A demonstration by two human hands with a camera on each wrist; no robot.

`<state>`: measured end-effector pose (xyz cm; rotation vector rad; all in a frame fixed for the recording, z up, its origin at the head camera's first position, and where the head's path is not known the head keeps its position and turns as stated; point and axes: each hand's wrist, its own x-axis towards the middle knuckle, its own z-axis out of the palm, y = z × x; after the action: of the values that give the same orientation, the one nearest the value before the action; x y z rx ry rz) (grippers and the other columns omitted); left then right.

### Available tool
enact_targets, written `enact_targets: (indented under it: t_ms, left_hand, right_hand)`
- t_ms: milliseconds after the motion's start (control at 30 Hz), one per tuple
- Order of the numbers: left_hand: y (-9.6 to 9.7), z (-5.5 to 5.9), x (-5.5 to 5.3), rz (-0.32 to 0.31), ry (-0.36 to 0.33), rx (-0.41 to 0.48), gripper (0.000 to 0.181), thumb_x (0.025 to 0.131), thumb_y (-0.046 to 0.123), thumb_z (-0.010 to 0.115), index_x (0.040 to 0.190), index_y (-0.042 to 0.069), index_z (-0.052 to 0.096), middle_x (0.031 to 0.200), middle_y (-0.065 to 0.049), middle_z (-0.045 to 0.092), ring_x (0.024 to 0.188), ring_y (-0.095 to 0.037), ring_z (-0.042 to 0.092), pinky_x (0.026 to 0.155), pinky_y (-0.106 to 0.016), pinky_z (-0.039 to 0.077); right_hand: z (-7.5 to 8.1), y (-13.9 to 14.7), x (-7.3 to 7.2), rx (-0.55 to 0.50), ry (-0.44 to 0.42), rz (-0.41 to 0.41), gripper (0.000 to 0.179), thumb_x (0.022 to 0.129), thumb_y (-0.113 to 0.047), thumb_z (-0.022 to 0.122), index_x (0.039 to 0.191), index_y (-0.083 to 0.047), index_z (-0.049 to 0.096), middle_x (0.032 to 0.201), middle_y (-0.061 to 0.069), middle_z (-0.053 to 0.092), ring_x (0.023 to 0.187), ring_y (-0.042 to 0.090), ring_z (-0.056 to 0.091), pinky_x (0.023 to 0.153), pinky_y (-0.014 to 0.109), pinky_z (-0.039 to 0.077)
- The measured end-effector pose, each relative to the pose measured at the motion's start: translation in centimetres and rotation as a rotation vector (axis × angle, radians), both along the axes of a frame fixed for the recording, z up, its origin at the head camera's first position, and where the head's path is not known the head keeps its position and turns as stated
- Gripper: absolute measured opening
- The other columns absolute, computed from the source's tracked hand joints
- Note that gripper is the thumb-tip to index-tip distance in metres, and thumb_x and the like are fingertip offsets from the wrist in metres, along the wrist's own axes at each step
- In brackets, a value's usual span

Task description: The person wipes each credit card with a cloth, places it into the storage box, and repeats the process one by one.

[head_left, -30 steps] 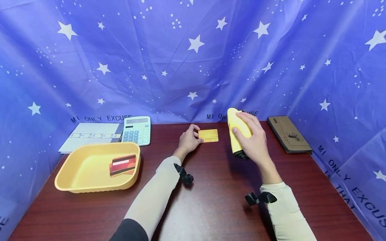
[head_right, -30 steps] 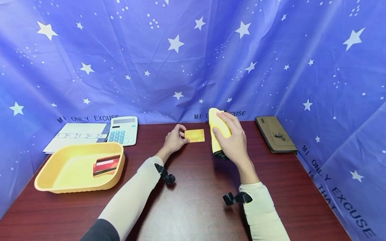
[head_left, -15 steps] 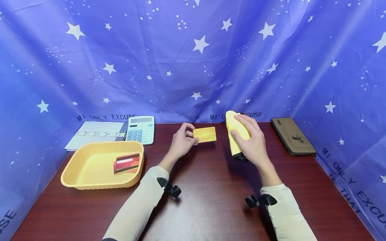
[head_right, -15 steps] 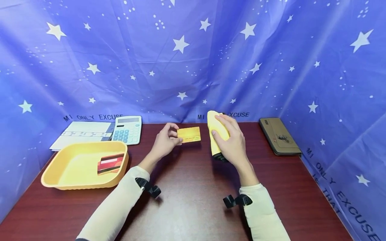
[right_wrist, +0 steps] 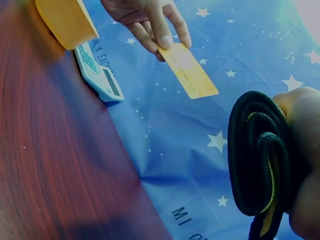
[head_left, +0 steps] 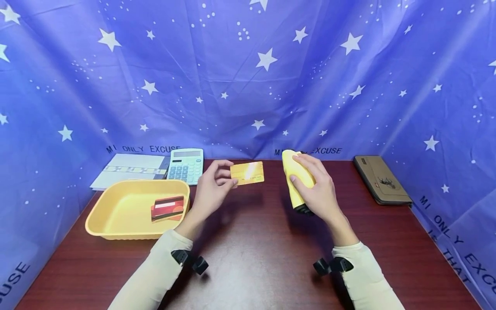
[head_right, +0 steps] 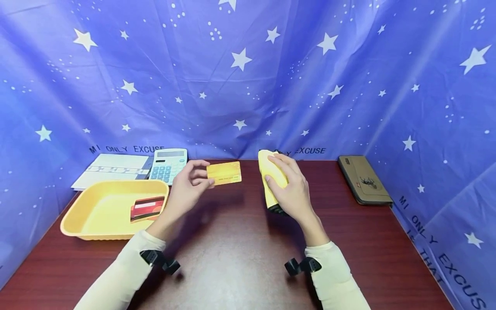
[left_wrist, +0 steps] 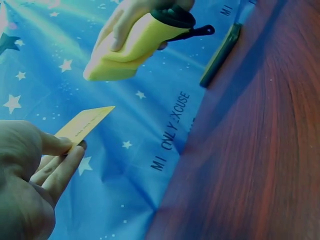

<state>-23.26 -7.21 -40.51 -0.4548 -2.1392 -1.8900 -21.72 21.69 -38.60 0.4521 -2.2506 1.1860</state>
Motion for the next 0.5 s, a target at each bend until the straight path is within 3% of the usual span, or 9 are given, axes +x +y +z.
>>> enact_targets:
  t_ms: [200,500]
  left_hand:
    - [-1.3,-0.2,0.8,-0.008,-0.037,0.113,0.047,0.086,-0.013,0.071,0.13,-0.002,0.059,0.098,-0.031,0.073,0.08,-0.014,0.077,0.078,-0.036,0.068]
    - [-1.3,-0.2,1.4,-0.034,-0.088,0.15,0.045,0.089,-0.016,0.066,0.131,-0.003,0.058,0.101,-0.036,0.071,0.08,-0.013,0.076,0.081,-0.043,0.067]
  right_hand:
    - [-0.3,-0.9,0.3,0.015,0.02,0.043,0.054,0.086,-0.006,0.08,0.136,-0.021,0.069,0.142,0.003,0.062,0.13,0.023,0.058,0.096,0.009,0.041]
    - [-0.5,-2.5,0.8,0.07,0.033,0.085,0.052,0.086,-0.01,0.08,0.136,-0.022,0.069,0.143,0.001,0.062,0.133,0.021,0.059,0.1,0.011,0.043]
